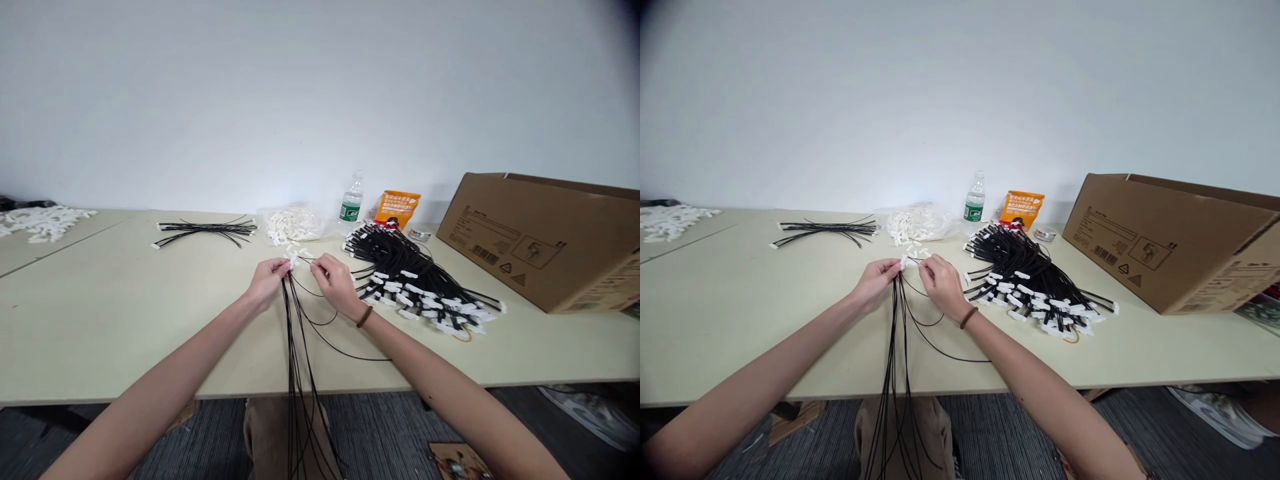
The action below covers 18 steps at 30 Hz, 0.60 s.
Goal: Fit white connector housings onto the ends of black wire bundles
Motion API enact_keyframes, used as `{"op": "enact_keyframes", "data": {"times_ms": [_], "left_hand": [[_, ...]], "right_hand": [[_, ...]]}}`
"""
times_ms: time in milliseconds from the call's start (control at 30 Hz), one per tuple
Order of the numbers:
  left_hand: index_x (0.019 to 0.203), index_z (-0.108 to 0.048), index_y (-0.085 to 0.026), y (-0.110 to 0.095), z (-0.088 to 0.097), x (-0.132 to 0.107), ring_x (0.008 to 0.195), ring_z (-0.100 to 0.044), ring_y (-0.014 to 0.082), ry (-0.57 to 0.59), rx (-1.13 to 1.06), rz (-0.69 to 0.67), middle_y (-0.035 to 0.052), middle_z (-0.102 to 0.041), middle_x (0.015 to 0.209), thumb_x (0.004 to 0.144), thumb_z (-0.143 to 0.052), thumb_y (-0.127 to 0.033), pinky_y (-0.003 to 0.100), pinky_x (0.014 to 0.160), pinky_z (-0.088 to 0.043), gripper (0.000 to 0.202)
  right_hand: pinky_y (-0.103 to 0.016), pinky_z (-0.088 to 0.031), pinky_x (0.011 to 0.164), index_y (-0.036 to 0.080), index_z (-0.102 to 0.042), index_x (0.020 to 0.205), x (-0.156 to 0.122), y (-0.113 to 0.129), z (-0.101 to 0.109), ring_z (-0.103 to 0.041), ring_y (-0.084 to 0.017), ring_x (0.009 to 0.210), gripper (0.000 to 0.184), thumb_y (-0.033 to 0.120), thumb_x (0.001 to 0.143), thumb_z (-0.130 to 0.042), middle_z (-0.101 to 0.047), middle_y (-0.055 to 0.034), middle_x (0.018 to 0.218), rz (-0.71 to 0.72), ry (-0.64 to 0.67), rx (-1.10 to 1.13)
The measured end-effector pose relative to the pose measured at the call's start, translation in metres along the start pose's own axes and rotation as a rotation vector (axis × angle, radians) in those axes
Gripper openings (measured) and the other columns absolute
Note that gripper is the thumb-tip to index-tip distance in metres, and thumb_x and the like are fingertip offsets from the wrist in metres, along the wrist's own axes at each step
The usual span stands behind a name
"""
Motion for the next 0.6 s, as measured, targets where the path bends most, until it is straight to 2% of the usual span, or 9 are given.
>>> {"op": "enact_keyframes", "data": {"times_ms": [133, 300, 467, 600], "left_hand": [[0.067, -0.066, -0.013, 0.001, 0.000, 0.002, 0.062, -0.046, 0.0110, 0.015, 0.044, -0.028, 0.0017, -0.057, 0.063, 0.061, -0.068, -0.036, 0.024, 0.064, -0.035, 0.024], [0.068, -0.065, -0.013, 0.002, 0.000, 0.003, 0.061, -0.046, 0.0109, 0.027, 0.085, -0.018, 0.0014, -0.056, 0.062, 0.060, -0.067, -0.037, 0.024, 0.062, -0.034, 0.026], [0.071, -0.064, -0.012, 0.001, -0.006, -0.001, 0.060, -0.044, 0.0094, 0.110, 0.103, 0.026, -0.0002, -0.056, 0.064, 0.060, -0.067, -0.036, 0.023, 0.060, -0.032, 0.027], [0.068, -0.062, -0.012, 0.001, -0.012, -0.004, 0.057, -0.042, 0.0084, 0.206, 0.116, 0.025, -0.0017, -0.052, 0.060, 0.063, -0.064, -0.036, 0.023, 0.059, -0.031, 0.025]], "right_hand": [[-0.025, -0.038, 0.064, 0.017, -0.056, 0.077, -0.001, 0.006, 0.002, -0.048, -0.014, 0.073, 0.019, 0.024, 0.088, -0.041, -0.049, -0.0045, 0.081, 0.088, -0.010, -0.160], [-0.031, -0.039, 0.073, 0.017, -0.056, 0.079, 0.000, 0.011, 0.005, -0.044, -0.021, 0.087, 0.015, 0.023, 0.086, -0.045, -0.052, -0.0082, 0.091, 0.187, -0.029, -0.361], [-0.034, -0.041, 0.080, 0.017, -0.053, 0.075, 0.001, 0.007, 0.000, -0.047, -0.020, 0.090, 0.011, 0.019, 0.084, -0.046, -0.057, -0.0076, 0.093, 0.227, 0.011, -0.270], [-0.032, -0.044, 0.079, 0.018, -0.048, 0.067, 0.002, 0.004, -0.002, -0.052, -0.018, 0.092, 0.015, 0.017, 0.082, -0.047, -0.061, -0.0064, 0.096, 0.228, 0.034, -0.046]]}}
Point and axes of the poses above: each hand's wrist, its own x-axis towards the middle knuckle, its own z-axis out of the back of the hand, y = z × x, the point moved 6 cm from there along x, towards the middle knuckle
